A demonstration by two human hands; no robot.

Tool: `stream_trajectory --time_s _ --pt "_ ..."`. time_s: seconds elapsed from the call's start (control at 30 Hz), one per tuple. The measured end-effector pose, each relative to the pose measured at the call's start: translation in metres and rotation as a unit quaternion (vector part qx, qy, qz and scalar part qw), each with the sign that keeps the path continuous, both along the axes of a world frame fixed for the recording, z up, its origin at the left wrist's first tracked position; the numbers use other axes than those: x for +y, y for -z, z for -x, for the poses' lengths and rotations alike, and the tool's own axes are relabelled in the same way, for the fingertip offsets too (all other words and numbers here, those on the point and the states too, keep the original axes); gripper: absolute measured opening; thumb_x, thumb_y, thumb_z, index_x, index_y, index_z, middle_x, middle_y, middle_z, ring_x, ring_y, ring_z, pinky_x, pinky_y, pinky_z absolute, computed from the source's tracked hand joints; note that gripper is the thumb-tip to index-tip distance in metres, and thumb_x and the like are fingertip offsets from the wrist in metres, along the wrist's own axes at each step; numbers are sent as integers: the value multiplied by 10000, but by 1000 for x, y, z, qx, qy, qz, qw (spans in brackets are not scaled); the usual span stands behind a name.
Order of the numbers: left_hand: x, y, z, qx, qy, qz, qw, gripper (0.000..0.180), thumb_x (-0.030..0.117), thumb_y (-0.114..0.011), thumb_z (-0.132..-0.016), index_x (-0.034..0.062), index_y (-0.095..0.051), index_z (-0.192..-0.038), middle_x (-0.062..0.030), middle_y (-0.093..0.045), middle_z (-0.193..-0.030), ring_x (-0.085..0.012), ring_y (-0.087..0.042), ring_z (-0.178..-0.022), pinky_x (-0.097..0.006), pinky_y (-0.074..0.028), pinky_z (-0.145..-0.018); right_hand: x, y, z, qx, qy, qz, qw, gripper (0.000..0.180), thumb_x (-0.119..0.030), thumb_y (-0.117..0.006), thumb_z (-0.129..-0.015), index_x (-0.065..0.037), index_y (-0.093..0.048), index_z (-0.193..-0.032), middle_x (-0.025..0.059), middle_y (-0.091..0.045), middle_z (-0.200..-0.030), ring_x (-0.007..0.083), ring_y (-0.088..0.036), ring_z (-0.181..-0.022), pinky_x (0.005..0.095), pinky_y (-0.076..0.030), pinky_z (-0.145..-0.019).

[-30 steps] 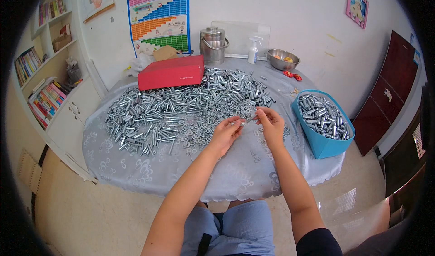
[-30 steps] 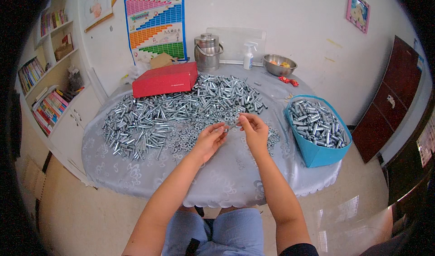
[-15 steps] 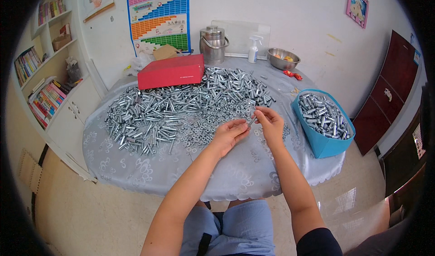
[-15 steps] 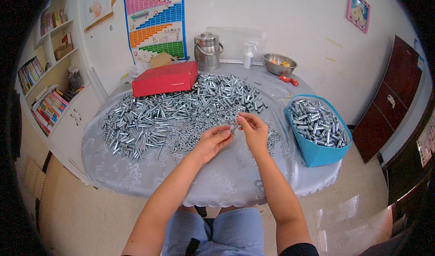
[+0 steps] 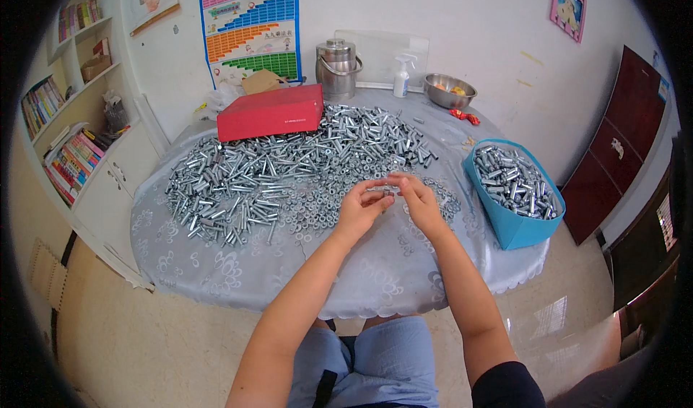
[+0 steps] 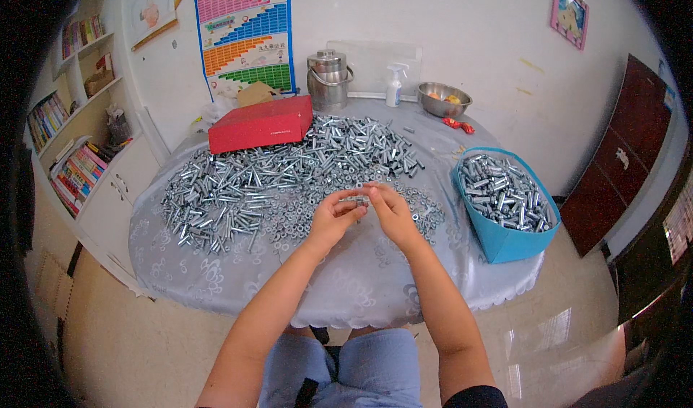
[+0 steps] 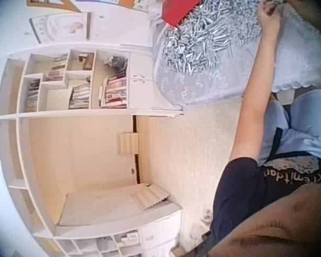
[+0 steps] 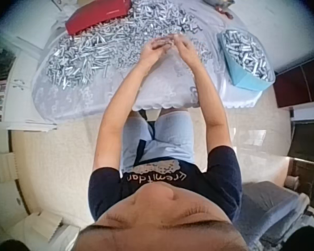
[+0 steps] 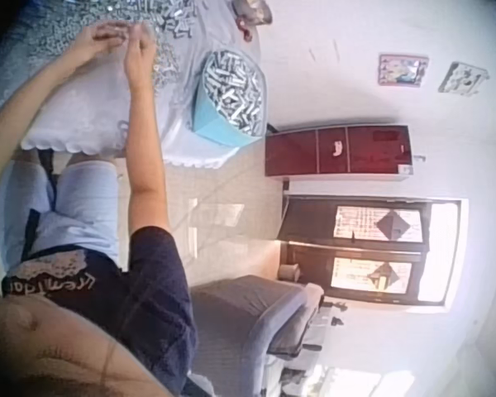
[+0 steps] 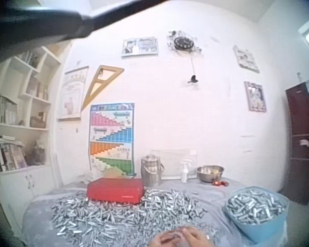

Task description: The person sits at a table and repeatedly picks up bolts and washers from a large pile. They thread the washers onto the bolts by hand and place the assembled units into a blue plastic bin.

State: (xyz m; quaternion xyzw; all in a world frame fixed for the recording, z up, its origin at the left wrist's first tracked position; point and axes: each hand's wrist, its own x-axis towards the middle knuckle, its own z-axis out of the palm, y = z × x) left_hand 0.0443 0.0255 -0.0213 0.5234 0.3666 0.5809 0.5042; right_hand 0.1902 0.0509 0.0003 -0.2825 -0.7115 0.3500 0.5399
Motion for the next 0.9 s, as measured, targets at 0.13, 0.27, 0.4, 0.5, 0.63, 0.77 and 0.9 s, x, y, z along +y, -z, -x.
stream_trajectory --time_s 0.13,0.27,0.4,0.5,0.63,0.77,0.9 --pt "-2 -4 0 3 -36 -7 999 340 142 -625 -800 64 -535 -1119 -58 -637 -932 -95 -574 -845 -220 -453 -708 11 3 -8 30 54 91 994 265 -251 -550 -846 -16 -638 -932 109 -584 -1001 193 -523 -953 292 -401 -821" --pt "-2 -6 3 0 -53 44 998 301 149 -632 -794 65 -570 -1077 -47 -638 -925 -75 -560 -787 -206 -449 -677 20 10 -31 -166 179 50 968 251 -254 -631 -758 -78 -655 -937 131 -548 -1085 251 -472 -1040 332 -368 -877" --pt "4 1 11 -81 -62 109 989 322 156 -643 -786 58 -557 -1081 -53 -634 -925 -64 -537 -728 -215 -449 -656 6 5 -37 -386 248 10 889 257 -245 -694 -665 -190 -681 -916 131 -510 -1158 323 -373 -1133 430 -281 -946" --pt "5 1 13 -131 -71 138 979 324 152 -639 -790 50 -546 -1083 -54 -629 -919 -67 -531 -714 -222 -450 -651 0 3 -38 -449 248 35 858 234 -252 -710 -645 -226 -697 -877 127 -484 -1197 333 -320 -1167 457 -220 -970" --pt "8 5 17 -152 -66 148 975 318 138 -632 -795 50 -535 -1085 -51 -625 -908 -74 -531 -711 -229 -453 -654 1 4 -39 -440 227 31 868 215 -255 -712 -641 -222 -702 -853 111 -507 -1166 345 -320 -1157 469 -210 -963" --pt "7 2 15 -160 -69 158 972 305 135 -629 -797 55 -535 -1076 -50 -623 -909 -78 -528 -712 -235 -457 -659 5 8 -41 -436 216 14 874 201 -247 -713 -631 -210 -703 -829 101 -524 -1133 359 -325 -1143 469 -222 -949" --pt "6 1 14 -163 -66 158 972 292 129 -626 -799 57 -537 -1068 -51 -622 -912 -78 -528 -715 -239 -459 -668 9 13 -41 -417 219 0 882 171 -229 -713 -626 -168 -696 -785 90 -540 -1104 336 -348 -1131 453 -234 -950"
